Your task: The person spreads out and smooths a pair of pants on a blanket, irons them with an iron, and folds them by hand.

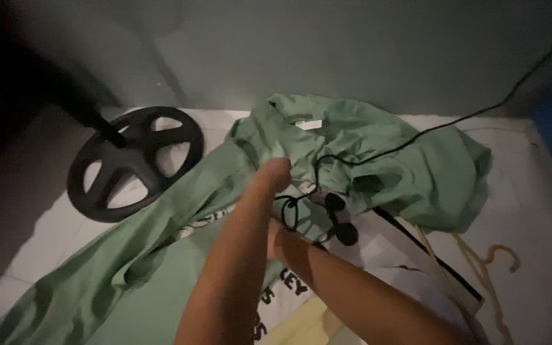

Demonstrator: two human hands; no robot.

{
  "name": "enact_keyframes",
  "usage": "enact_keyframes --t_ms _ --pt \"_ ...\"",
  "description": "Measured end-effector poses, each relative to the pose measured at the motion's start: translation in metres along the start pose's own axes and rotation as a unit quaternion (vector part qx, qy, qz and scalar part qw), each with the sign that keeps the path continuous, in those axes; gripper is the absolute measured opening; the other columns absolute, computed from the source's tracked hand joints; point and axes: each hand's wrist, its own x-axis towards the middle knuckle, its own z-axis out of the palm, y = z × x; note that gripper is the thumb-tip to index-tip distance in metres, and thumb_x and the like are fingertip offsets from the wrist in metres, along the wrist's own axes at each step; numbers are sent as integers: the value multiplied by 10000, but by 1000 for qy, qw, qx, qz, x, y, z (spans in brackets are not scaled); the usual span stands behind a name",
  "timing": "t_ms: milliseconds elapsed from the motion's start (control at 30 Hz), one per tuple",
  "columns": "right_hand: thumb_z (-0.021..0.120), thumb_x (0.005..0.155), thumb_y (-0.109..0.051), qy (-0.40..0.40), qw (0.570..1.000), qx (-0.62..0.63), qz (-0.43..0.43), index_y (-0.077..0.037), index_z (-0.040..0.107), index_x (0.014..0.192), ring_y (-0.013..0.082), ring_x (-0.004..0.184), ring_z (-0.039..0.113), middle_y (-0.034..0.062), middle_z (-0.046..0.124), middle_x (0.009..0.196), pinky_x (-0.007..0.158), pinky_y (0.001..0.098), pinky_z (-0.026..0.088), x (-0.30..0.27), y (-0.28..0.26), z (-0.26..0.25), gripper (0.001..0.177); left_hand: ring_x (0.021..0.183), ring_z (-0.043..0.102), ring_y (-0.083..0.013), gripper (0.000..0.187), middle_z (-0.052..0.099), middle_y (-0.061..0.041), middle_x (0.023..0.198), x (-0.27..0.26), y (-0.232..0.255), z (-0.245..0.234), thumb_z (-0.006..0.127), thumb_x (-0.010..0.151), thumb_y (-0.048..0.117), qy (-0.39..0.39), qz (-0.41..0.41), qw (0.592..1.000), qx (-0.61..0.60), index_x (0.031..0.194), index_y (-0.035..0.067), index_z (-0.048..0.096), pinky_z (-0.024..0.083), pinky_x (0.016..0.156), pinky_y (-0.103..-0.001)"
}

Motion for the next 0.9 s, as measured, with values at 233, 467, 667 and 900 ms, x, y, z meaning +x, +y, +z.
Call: enact_keyframes --t_ms 233,467,667,900 --pt "662 927 -163 -2 1000 -6 15 -24 644 1202 341 1056 667 183 684 1185 895 458 550 19 4 12 309 1107 664 -412 378 692 -237 1185 -30 1 22 586 848 -37 -44 19 999 -25 1205 35 686 538 943 -501" --pt "636 939 -165 -24 998 -16 53 -37 652 1190 347 1084 655 177 680 1203 917 463 542 5 30 -21 282 1138 650 -407 314 645 -217 1249 -33 7 13 557 920 45 -50 -41 998 17 1224 18 634 549 946 -493" --pt "614 950 -168 -32 989 -28 140 -49 658 1179 353 1108 645 171 677 1218 936 468 536 -17 74 -80 262 1175 627 -398 306 633 -218 1286 -44 6 4 596 932 142 41 -31 998 -37 1207 24 658 531 987 -468" --pt "599 952 -137 80 937 -94 327 -53 662 1157 354 1138 638 171 679 1227 935 471 539 -62 129 -109 231 1201 612 -376 339 631 -173 1311 -77 62 -31 576 916 172 -28 -45 995 -80 1237 78 631 497 1001 -510"
